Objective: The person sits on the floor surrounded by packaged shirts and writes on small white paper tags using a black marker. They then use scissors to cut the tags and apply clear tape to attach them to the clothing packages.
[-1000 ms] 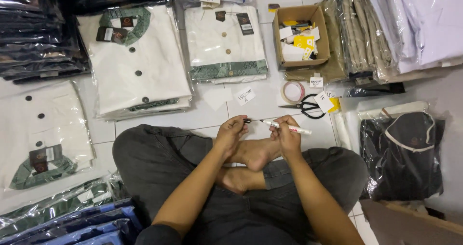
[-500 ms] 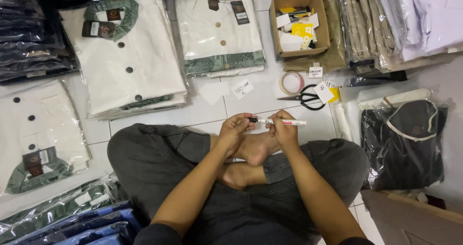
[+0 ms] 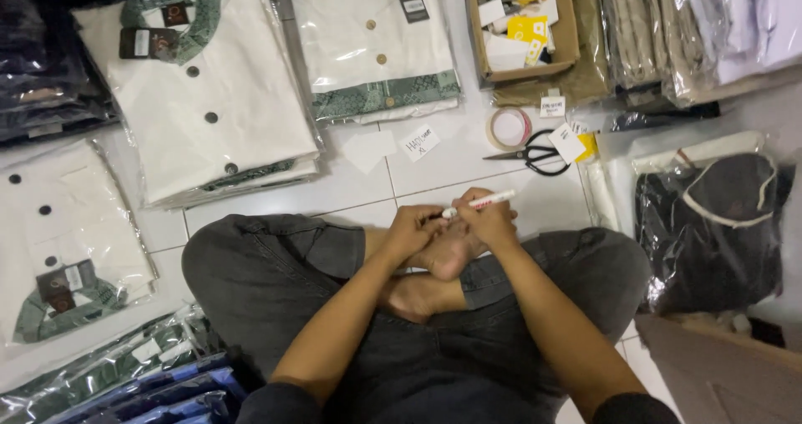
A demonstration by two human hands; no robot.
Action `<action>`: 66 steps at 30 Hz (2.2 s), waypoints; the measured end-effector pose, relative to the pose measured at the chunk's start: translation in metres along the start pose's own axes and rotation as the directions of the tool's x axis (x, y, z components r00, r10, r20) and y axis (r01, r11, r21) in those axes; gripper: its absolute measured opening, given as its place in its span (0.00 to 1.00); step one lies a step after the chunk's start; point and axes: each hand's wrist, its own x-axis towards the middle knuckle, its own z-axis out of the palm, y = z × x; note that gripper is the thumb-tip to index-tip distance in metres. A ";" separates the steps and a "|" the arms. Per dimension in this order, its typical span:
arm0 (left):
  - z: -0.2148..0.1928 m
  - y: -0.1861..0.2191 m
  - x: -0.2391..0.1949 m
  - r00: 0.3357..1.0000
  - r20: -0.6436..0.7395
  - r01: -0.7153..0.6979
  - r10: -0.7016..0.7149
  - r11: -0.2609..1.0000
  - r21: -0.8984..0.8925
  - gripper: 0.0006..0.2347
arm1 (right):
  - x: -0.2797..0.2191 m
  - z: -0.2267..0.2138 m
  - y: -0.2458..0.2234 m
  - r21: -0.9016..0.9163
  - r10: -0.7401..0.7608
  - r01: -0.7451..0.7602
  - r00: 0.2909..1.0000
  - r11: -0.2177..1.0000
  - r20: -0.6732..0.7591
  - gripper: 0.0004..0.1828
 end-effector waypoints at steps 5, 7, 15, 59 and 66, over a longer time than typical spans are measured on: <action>0.004 0.001 0.001 0.992 -0.113 -0.040 0.049 0.996 0.081 0.08 | -0.001 0.004 -0.027 -0.157 0.131 -0.158 0.977 0.975 -0.170 0.09; 0.001 0.020 -0.003 0.998 -0.045 -0.029 0.037 0.985 0.170 0.08 | -0.004 -0.006 -0.037 -0.240 0.236 -0.249 0.968 0.938 -0.082 0.13; -0.025 0.018 0.010 0.994 -0.052 0.112 -0.100 0.820 0.562 0.12 | 0.006 -0.021 -0.050 -0.202 0.250 -0.206 0.942 0.958 0.224 0.17; -0.027 0.008 0.021 0.974 -0.119 0.067 -0.192 0.749 -0.659 0.13 | 0.008 0.000 -0.045 0.075 -0.235 0.248 0.960 0.966 -0.152 0.08; -0.022 0.008 0.021 0.971 -0.134 0.072 -0.197 0.779 -0.623 0.13 | 0.014 0.016 -0.027 0.196 -0.242 0.288 0.943 0.937 -0.228 0.05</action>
